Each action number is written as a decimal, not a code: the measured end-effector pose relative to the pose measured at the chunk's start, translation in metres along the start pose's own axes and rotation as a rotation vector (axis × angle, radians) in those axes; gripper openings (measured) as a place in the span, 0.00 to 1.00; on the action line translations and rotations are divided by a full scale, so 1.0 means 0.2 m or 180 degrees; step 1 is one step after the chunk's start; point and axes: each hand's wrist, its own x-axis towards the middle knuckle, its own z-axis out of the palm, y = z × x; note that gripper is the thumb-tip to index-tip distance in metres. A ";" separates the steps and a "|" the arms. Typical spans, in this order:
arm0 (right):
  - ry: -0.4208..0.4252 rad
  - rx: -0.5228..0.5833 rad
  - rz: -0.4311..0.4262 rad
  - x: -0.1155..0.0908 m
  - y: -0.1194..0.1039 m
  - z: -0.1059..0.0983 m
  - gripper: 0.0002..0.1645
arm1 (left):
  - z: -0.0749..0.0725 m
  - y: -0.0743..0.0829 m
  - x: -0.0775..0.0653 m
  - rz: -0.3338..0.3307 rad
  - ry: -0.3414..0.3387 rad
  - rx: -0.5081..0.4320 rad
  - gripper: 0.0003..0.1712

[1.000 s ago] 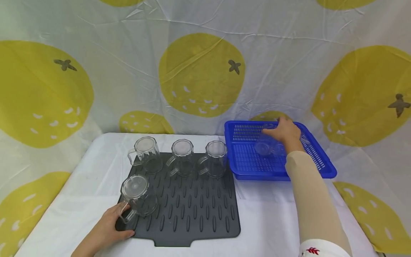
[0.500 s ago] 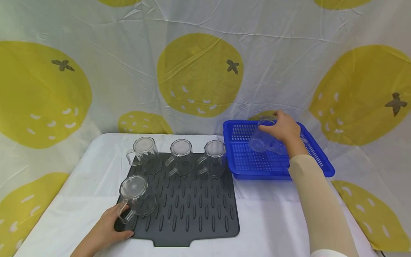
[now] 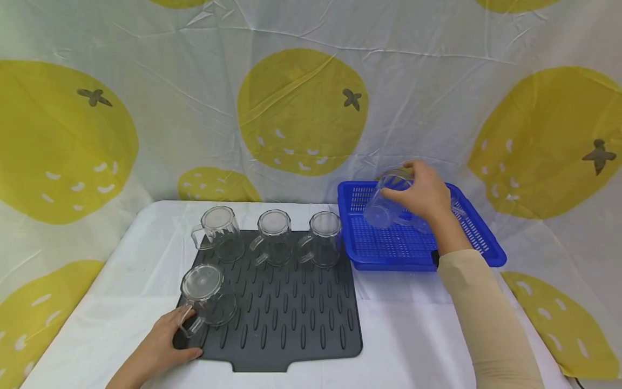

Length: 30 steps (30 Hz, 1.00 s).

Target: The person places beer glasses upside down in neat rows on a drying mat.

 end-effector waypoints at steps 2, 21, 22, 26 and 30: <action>0.0020 0.0010 -0.0040 -0.02 -0.03 0.00 0.55 | 0.00 0.00 0.00 -0.0004 -0.0008 -0.0001 0.57; 0.0110 -0.0010 -0.0479 -0.19 -0.24 -0.02 0.47 | -0.01 0.00 0.00 0.0032 -0.0023 0.0005 0.57; 0.0109 0.0000 -0.0502 -0.20 -0.25 -0.02 0.47 | -0.01 0.00 0.00 0.0039 -0.0022 0.0007 0.57; 0.0088 0.0054 -0.0595 -0.24 -0.30 -0.03 0.45 | -0.01 0.00 0.00 0.0053 -0.0019 -0.0006 0.57; 0.0100 0.0083 -0.0721 -0.28 -0.34 -0.02 0.42 | -0.01 0.00 0.00 0.0017 -0.0052 -0.0024 0.57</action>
